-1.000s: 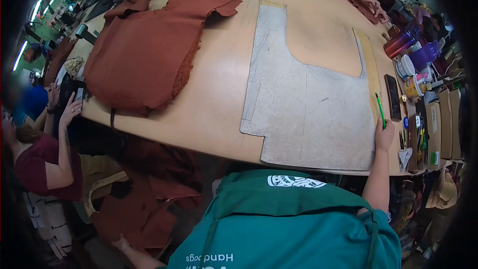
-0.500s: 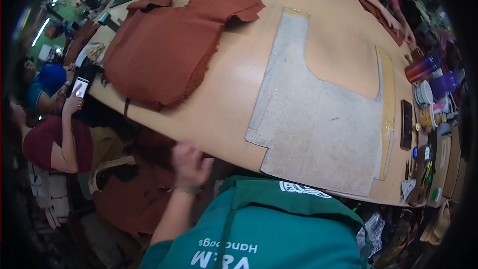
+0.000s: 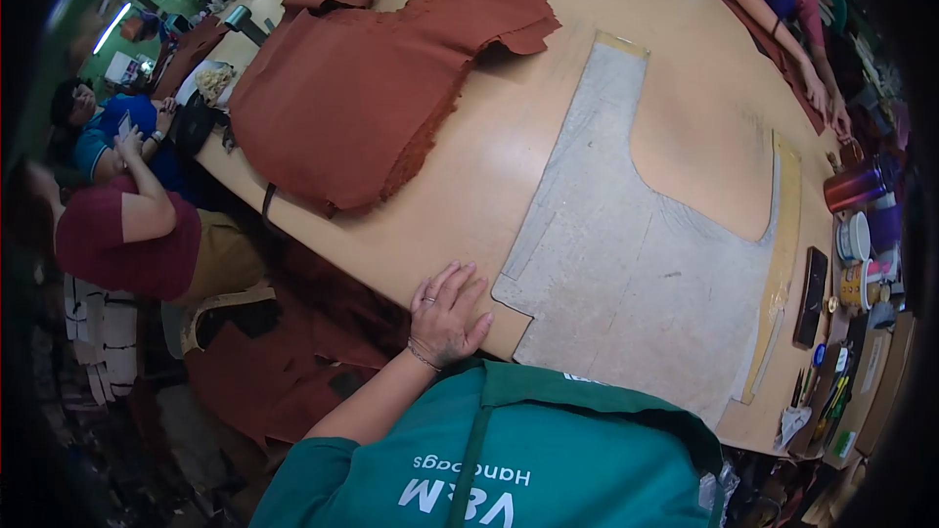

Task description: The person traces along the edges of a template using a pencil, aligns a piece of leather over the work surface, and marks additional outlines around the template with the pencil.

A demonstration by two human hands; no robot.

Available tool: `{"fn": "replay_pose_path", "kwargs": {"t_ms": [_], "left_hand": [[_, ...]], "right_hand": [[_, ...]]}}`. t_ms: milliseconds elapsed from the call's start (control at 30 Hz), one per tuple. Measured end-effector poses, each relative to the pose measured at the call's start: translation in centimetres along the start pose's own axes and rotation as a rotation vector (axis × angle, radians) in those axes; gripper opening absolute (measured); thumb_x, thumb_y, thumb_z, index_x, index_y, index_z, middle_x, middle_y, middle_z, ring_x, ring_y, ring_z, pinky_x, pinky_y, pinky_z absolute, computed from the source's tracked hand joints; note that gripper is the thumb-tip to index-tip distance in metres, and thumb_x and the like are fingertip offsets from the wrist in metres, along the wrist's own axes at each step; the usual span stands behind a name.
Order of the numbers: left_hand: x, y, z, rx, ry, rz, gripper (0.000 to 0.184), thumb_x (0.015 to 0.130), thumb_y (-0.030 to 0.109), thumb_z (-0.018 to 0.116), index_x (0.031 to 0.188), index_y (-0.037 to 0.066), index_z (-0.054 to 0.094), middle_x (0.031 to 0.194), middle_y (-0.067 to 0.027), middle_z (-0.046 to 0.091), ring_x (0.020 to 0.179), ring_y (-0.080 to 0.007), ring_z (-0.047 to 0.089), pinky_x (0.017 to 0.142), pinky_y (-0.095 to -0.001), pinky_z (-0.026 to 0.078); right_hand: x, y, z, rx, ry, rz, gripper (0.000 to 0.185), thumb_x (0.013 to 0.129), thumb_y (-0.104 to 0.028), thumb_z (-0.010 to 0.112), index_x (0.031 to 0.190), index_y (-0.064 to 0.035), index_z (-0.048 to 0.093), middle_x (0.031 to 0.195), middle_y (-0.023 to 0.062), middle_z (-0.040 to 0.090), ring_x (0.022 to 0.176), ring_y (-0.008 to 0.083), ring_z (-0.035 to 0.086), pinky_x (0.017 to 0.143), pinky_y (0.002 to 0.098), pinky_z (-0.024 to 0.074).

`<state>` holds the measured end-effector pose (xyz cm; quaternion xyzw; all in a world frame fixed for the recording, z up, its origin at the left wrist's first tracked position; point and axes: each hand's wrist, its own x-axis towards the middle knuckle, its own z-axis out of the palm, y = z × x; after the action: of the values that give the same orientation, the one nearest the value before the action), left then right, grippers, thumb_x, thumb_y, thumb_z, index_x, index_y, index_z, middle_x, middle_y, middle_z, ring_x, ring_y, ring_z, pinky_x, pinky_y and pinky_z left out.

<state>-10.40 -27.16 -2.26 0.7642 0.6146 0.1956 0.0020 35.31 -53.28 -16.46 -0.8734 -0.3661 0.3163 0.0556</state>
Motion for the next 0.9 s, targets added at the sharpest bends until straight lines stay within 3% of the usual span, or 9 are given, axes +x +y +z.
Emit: {"fn": "replay_pose_path", "kwargs": {"t_ms": [100,200,433,733,900], "left_hand": [[0.0,0.1,-0.1,0.009,-0.014,-0.006,0.043,0.079,0.040,0.051,0.112,0.014,0.056,0.124,-0.0059,0.048,0.116,-0.0226,0.043,0.094,-0.0414,0.029],[0.2,0.1,-0.2,0.021,0.008,0.028,0.042,0.075,0.037,0.053,0.105,0.008,0.060,0.119,-0.0103,0.050,0.113,-0.0273,0.045,0.092,-0.0412,0.032],[0.2,0.4,-0.2,0.002,-0.012,-0.023,0.042,0.074,0.037,0.055,0.108,0.012,0.060,0.122,-0.0060,0.049,0.115,-0.0232,0.044,0.094,-0.0413,0.028],[0.3,0.5,-0.2,0.007,-0.006,-0.015,0.042,0.074,0.037,0.055,0.107,0.011,0.060,0.122,-0.0063,0.049,0.115,-0.0229,0.044,0.094,-0.0414,0.027],[0.4,0.7,-0.7,-0.031,-0.024,-0.014,0.037,0.074,0.031,0.059,0.104,0.010,0.061,0.118,-0.0072,0.051,0.112,-0.0254,0.045,0.093,-0.0415,0.029]], "right_hand": [[0.6,0.5,0.0,-0.020,-0.026,0.001,0.027,0.086,-0.024,0.054,0.079,0.0017,0.056,0.059,0.0063,0.051,0.054,0.0149,0.047,0.053,0.0333,0.0410],[0.7,1.1,-0.3,-0.026,-0.051,0.002,0.026,0.085,-0.024,0.055,0.079,0.0013,0.056,0.059,0.0062,0.052,0.055,0.0147,0.048,0.054,0.0331,0.0415],[-0.3,2.3,-0.6,-0.029,-0.066,0.031,0.025,0.083,-0.024,0.057,0.078,0.0004,0.058,0.060,0.0061,0.054,0.055,0.0142,0.049,0.054,0.0326,0.0425],[-1.3,4.0,-0.6,-0.054,-0.108,0.052,0.024,0.082,-0.024,0.060,0.078,-0.0007,0.061,0.061,0.0058,0.057,0.055,0.0136,0.052,0.054,0.0319,0.0438],[-2.2,5.3,-1.5,-0.089,-0.151,0.044,0.023,0.080,-0.024,0.061,0.078,-0.0013,0.062,0.062,0.0057,0.058,0.056,0.0132,0.053,0.055,0.0316,0.0446]]}}
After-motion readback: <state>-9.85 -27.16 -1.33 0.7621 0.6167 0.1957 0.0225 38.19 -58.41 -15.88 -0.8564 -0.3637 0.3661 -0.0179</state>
